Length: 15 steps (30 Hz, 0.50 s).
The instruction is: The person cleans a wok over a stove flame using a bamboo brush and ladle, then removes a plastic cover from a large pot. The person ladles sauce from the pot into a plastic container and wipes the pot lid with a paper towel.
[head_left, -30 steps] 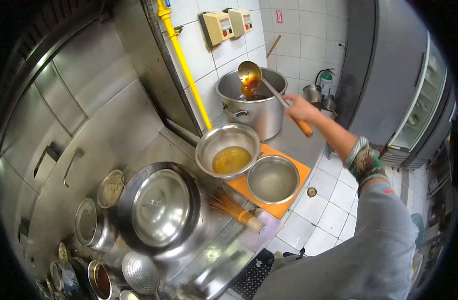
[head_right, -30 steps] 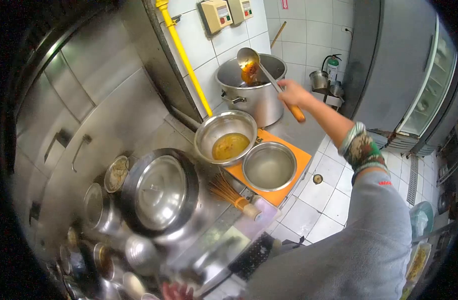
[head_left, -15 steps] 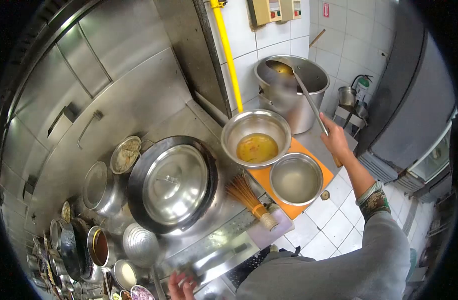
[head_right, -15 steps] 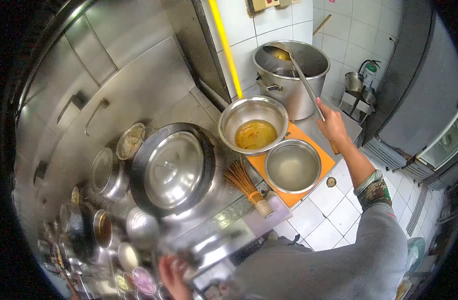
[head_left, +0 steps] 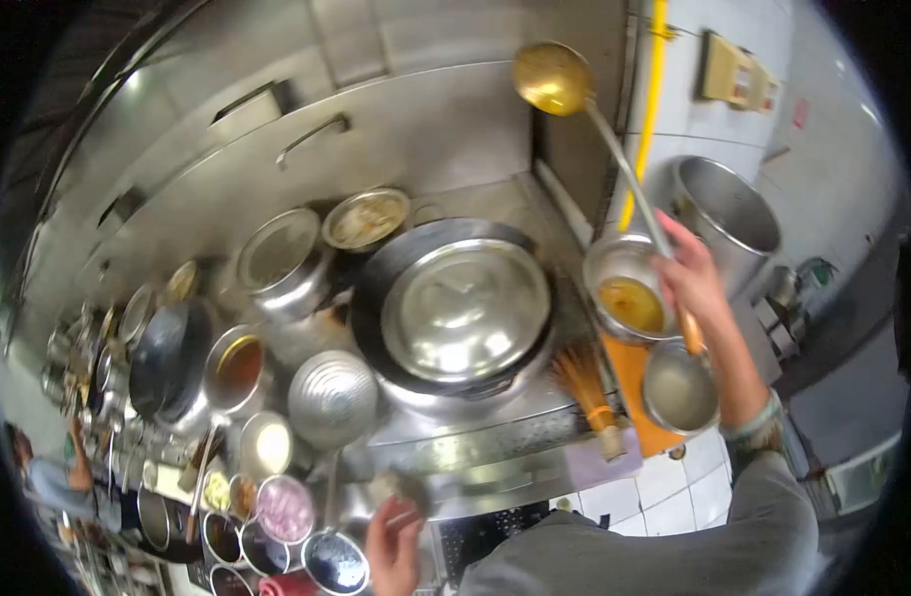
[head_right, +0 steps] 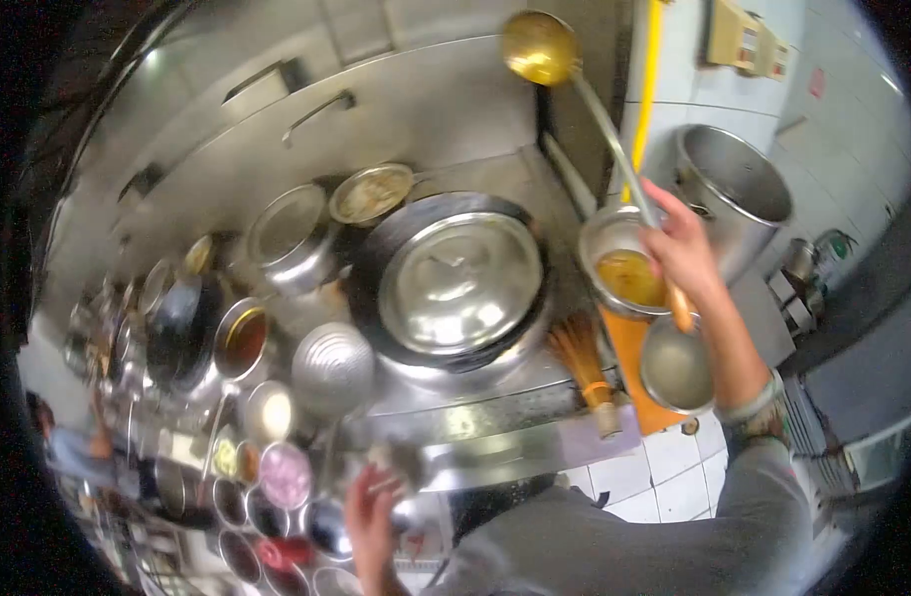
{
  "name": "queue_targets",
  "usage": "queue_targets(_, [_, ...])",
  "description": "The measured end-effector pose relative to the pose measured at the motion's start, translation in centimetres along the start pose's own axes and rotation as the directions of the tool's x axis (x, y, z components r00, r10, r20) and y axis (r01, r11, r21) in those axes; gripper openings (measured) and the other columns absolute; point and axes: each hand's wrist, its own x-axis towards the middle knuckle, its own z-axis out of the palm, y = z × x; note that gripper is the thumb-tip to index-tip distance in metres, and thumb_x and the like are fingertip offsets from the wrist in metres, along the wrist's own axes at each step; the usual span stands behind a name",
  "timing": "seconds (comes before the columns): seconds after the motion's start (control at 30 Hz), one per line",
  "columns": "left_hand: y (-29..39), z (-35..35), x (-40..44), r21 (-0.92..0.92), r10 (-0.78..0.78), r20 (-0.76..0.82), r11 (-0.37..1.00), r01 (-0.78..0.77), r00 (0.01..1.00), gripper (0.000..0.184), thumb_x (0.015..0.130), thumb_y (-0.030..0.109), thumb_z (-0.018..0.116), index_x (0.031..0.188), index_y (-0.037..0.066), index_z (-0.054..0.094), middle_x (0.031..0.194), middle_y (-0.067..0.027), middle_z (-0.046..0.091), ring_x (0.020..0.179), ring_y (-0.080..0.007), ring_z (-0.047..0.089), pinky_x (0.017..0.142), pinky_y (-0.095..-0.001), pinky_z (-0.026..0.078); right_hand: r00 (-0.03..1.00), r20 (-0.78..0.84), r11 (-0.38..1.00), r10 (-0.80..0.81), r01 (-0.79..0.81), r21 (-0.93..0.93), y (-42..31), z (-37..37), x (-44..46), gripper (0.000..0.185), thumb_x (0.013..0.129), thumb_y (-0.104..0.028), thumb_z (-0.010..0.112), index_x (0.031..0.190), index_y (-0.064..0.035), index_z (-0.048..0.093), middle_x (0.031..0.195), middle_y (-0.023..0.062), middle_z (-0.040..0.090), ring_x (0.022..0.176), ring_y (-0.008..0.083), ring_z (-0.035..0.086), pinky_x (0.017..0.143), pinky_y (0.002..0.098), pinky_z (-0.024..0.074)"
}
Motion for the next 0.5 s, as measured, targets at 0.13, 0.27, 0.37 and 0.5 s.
queue_targets(0.13, [-2.2,-3.0,-1.4,-0.125,-0.048,0.016,0.991,0.049,0.999,0.045,0.091,0.004,0.053,0.132,-0.003,0.04,0.12,-0.017,0.054,0.107,-0.0266,0.058,0.089,-0.0363,0.049,0.937,0.348,0.967,-0.003,-0.086,0.241,-4.2,17.7,7.4,0.068,0.081,-0.002,0.058,0.143,-0.0122,0.033,0.061,0.0002,0.052,0.044,0.0075,0.046,0.039,0.0237,0.0375])
queue_targets(0.27, [-2.8,-5.4,-3.8,-0.169,-0.097,-0.111,0.983,0.077,0.989,0.046,0.089,0.002,0.055,0.132,-0.003,0.04,0.123,-0.017,0.053,0.107,-0.025,0.057,0.091,-0.0363,0.048,0.867,0.497,0.994,-0.036,-0.021,0.108,-1.8,36.8,12.5,0.065,0.079,-0.004,0.057,0.141,-0.0115,0.038,0.064,0.0032,0.057,0.044,0.0115,0.051,0.044,0.0274,0.0438])
queue_targets(0.37, [-3.2,-7.3,-6.0,-0.208,-0.151,-0.226,0.973,0.104,0.962,0.043,0.093,0.01,0.055,0.133,0.0,0.042,0.115,-0.0119,0.057,0.102,-0.0198,0.057,0.089,-0.0327,0.046,0.882,0.454,0.959,-0.128,0.227,-0.169,0.3,48.1,13.9,0.059,0.075,-0.011,0.06,0.131,-0.0036,0.046,0.086,0.0165,0.066,0.053,0.0254,0.062,0.056,0.0364,0.0521])
queue_targets(0.5, [-3.9,-9.4,-8.1,-0.282,-0.294,-0.32,0.937,0.206,0.901,0.043,0.092,0.012,0.057,0.133,0.004,0.045,0.114,-0.0116,0.058,0.104,-0.0198,0.056,0.091,-0.0331,0.044,0.814,0.576,0.856,0.075,0.243,-0.455,1.9,58.2,16.2,0.039,0.077,-0.011,0.058,0.111,0.0055,0.049,0.072,0.0133,0.063,0.047,0.0188,0.058,0.052,0.036,0.0515])
